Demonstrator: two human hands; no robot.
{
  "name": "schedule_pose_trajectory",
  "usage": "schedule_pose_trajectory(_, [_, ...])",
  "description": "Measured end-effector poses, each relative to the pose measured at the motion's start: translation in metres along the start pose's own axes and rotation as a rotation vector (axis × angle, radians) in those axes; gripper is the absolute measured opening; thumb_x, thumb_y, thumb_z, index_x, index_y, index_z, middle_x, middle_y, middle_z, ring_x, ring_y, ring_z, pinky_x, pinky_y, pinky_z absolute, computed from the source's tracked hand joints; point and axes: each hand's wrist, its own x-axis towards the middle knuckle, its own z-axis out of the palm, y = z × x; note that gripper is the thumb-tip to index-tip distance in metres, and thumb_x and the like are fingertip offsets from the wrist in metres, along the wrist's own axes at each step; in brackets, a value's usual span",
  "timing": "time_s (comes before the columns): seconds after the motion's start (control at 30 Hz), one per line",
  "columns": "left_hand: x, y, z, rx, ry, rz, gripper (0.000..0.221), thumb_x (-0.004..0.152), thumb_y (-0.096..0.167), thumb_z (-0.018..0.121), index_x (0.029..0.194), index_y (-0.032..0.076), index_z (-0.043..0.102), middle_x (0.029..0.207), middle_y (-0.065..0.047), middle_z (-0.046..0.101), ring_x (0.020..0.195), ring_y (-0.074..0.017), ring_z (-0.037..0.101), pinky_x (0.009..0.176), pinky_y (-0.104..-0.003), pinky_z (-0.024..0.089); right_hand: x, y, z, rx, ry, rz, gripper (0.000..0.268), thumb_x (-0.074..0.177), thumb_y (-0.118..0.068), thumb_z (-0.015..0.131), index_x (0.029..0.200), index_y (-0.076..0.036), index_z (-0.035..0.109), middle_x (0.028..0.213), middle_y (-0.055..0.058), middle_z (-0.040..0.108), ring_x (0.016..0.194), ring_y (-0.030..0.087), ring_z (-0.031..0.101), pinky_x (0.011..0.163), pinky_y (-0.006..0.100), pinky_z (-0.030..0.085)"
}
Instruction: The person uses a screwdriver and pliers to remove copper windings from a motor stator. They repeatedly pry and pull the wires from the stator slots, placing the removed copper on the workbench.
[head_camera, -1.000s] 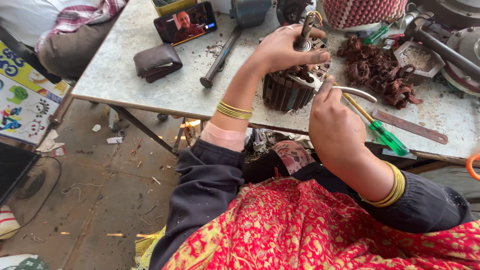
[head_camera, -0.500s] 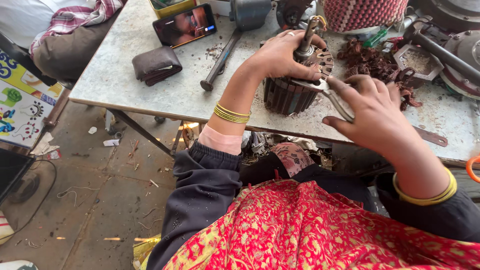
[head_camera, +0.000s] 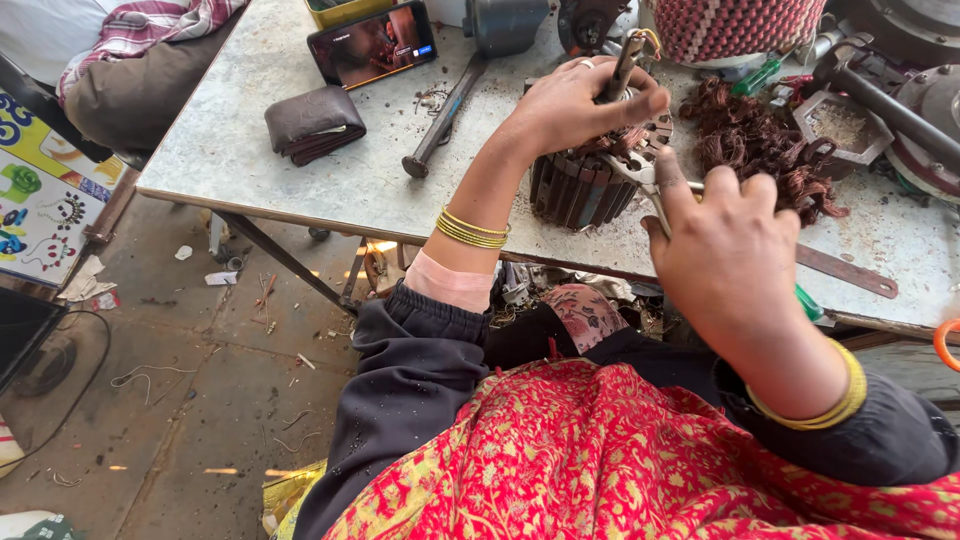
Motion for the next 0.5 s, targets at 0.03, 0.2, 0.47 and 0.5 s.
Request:
schedule_pose_trajectory(0.03, [0.000,-0.001,0.002,-0.020,0.038,0.011,0.103,0.069,0.105,0.034,0.118,0.025,0.076,0.120,-0.009,0.069,0.125,-0.0297,0.058,0.102,-0.047,0.043,0.001,-0.002,0.004,0.005,0.009,-0.001,0.051,0.096,-0.036,0.065,0.141,-0.012,0.058,0.107,0.016,0.065,0.098,0.036,0.062,0.076,0.052,0.051])
schedule_pose_trajectory(0.2, [0.009,-0.006,0.008,-0.022,-0.013,-0.108,0.107,0.066,0.104,0.013,0.086,0.018,0.072,0.088,0.000,0.071,0.099,-0.0184,0.070,0.081,-0.042,0.052,0.010,0.008,0.019,0.141,-0.013,-0.077,0.039,0.093,-0.029,0.063,0.110,0.006,0.058,0.095,0.024,0.066,0.083,0.041,0.067,0.071,0.048,0.055])
schedule_pose_trajectory(0.47, [0.003,-0.008,0.017,-0.050,0.116,-0.101,0.107,0.073,0.099,0.005,0.105,0.031,0.082,0.096,0.007,0.076,0.104,-0.0162,0.069,0.086,-0.037,0.052,0.028,0.038,0.014,0.454,-0.374,0.051,0.036,0.085,-0.028,0.064,0.107,0.001,0.061,0.094,0.024,0.070,0.091,0.044,0.068,0.084,0.051,0.051])
schedule_pose_trajectory(0.5, [0.003,-0.008,0.017,-0.040,0.113,-0.107,0.107,0.072,0.098,0.004,0.106,0.032,0.082,0.097,0.006,0.076,0.105,-0.0160,0.070,0.087,-0.037,0.053,0.030,0.041,0.015,0.463,-0.409,0.071,0.037,0.084,-0.028,0.065,0.109,0.000,0.062,0.094,0.024,0.071,0.091,0.044,0.068,0.083,0.051,0.051])
